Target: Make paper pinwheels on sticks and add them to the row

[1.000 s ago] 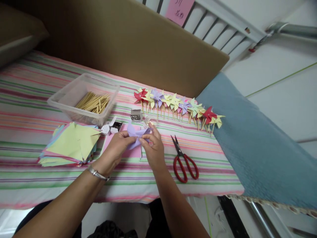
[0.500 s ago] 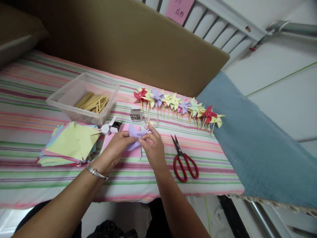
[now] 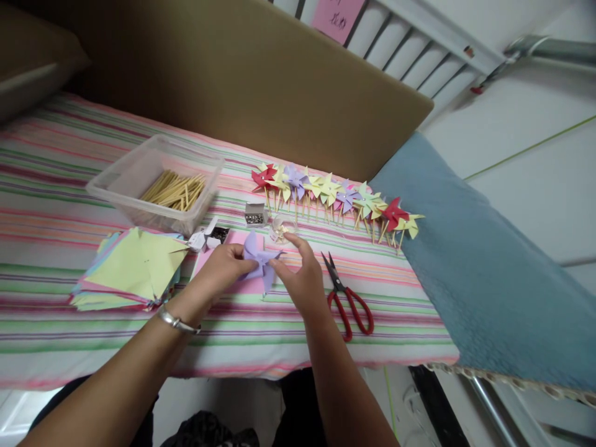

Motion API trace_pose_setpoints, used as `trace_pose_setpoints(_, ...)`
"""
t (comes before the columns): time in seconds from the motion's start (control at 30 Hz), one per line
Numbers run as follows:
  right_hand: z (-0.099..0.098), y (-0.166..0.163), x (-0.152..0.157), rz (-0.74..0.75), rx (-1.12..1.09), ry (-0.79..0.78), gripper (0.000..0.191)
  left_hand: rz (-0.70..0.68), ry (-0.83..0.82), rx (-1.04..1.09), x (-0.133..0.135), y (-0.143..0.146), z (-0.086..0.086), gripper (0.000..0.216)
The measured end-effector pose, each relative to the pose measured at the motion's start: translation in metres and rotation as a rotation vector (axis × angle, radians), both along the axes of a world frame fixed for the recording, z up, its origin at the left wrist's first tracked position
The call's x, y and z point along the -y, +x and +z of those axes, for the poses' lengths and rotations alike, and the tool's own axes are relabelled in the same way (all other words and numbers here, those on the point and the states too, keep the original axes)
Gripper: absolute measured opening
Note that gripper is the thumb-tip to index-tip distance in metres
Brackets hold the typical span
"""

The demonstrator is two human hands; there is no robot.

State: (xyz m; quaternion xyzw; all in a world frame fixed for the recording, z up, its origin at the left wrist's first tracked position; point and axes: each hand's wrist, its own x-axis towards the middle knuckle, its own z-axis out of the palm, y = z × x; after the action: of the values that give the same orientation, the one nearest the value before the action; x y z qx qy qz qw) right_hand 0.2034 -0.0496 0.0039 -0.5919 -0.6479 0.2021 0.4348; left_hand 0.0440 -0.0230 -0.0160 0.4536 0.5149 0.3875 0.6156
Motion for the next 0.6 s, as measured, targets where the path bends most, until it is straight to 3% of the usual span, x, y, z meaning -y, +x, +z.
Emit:
trace_pose_setpoints(0.13,0.006,0.005,0.004,0.182,0.087,-0.124,0.051,-0.168,0.072,-0.085,0.003,0.002,-0.001,0.006)
trace_pose_setpoints(0.33,0.004,0.006,0.007,0.239,0.124,-0.27,0.05,-0.28,0.102,-0.063,0.006,0.007,-0.009,0.006)
trace_pose_setpoints(0.5,0.001,0.005,0.006,0.27,0.0,-0.304,0.052,-0.249,0.143,-0.103,0.005,0.007,-0.012,0.006)
trace_pose_setpoints(0.6,-0.002,0.002,0.003,0.243,-0.137,-0.3,0.053,-0.157,0.221,-0.158,0.004,0.007,-0.01,0.015)
